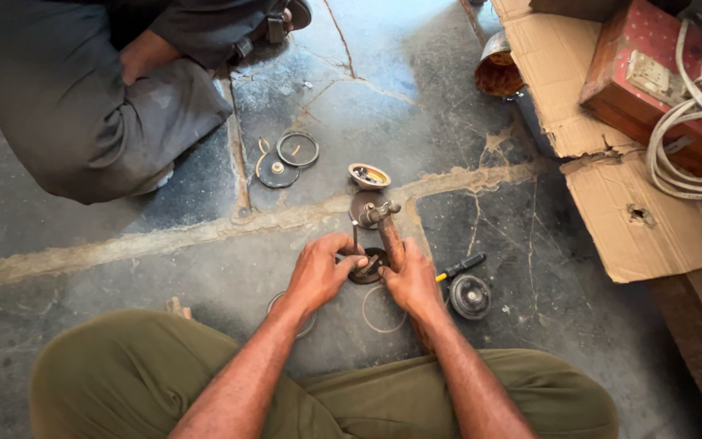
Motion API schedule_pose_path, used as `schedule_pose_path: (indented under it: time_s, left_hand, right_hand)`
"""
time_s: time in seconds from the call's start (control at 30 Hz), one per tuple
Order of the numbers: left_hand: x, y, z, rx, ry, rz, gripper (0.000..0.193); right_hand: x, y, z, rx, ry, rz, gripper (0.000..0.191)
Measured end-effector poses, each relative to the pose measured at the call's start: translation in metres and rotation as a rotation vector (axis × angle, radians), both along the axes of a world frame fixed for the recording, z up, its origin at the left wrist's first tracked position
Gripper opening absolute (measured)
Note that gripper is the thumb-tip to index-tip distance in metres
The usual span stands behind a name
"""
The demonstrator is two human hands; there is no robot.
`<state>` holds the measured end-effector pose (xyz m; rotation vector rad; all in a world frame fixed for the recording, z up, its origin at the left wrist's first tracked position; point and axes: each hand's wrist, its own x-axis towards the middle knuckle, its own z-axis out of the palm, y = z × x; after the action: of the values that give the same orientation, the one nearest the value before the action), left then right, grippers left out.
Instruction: The person sits on the floor and uses a hammer to repeatedly strike a small metal component held in place by a screwdriver. Another person nearby handles similar parts and tools. The camera wearer continues hammering the same component throughout the clip.
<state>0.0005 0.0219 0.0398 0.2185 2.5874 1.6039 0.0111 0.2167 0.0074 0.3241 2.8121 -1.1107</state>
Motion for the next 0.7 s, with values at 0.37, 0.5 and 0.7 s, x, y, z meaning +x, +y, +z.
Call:
schedule_pose_path:
  time_s: [0.37,0.5,0.7]
  left_hand:
    - [0.002,0.001,0.001,-0.008,0.082,-0.025,0.020]
    - [0.006,0.000,0.006,-0.021,0.133,-0.062,0.018]
    - [0.009,-0.002,0.012,-0.120,0.187,-0.133,0.016]
  right_hand:
    - [0.000,0.000,0.000,-0.023,0.001,-0.003,0.046]
    - [0.000,0.000,0.002,-0.013,-0.017,-0.005,0.046]
    - [0.000,-0.002,0.004,-0.021,0.004,-0.004,0.045]
